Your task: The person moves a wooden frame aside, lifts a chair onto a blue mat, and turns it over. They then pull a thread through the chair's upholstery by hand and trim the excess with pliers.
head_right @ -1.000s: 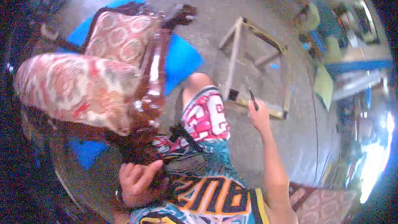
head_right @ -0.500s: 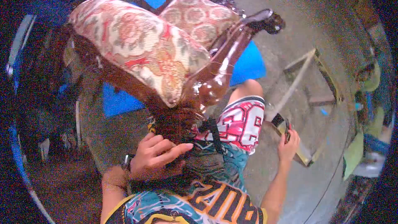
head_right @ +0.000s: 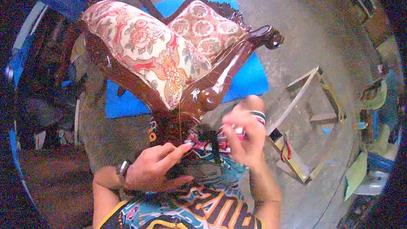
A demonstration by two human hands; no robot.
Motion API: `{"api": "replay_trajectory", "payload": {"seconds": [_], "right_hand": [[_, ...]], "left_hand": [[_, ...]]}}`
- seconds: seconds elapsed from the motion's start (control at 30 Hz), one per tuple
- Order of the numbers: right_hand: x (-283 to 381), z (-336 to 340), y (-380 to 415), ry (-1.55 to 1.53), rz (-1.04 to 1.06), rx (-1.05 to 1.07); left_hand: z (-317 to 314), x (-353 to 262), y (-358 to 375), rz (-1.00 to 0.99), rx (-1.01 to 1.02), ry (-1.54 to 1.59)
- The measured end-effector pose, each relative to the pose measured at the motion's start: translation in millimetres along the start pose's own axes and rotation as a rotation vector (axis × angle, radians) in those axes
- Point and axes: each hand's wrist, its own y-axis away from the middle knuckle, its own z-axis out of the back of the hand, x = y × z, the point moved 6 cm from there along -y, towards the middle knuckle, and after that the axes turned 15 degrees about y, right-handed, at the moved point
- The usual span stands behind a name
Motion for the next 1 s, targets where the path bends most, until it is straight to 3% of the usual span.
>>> {"api": "replay_trajectory", "payload": {"seconds": [0.03,0.1,0.17,0.27,0.43,1.0], "right_hand": [[-2,3,-19,0.142,0.054,-0.046],[3,-2,-67,0.309,-0.032,-0.031],[-2,-19,-97,0.452,0.027,0.104],[-3,-40,-108,0.575,0.058,0.143],[-19,-51,-108,0.460,-0.112,0.202],[-36,-61,-118,0.453,-0.216,0.219]], "left_hand": [[-4,0,2,-0.004,0.002,-0.059],[-11,2,7,-0.002,0.013,-0.175],[-12,2,9,0.002,0.006,-0.185],[-16,9,10,-0.021,-0.031,-0.205],[-14,10,12,-0.051,-0.071,-0.222],[-13,24,25,-0.206,-0.349,-0.271]]}}
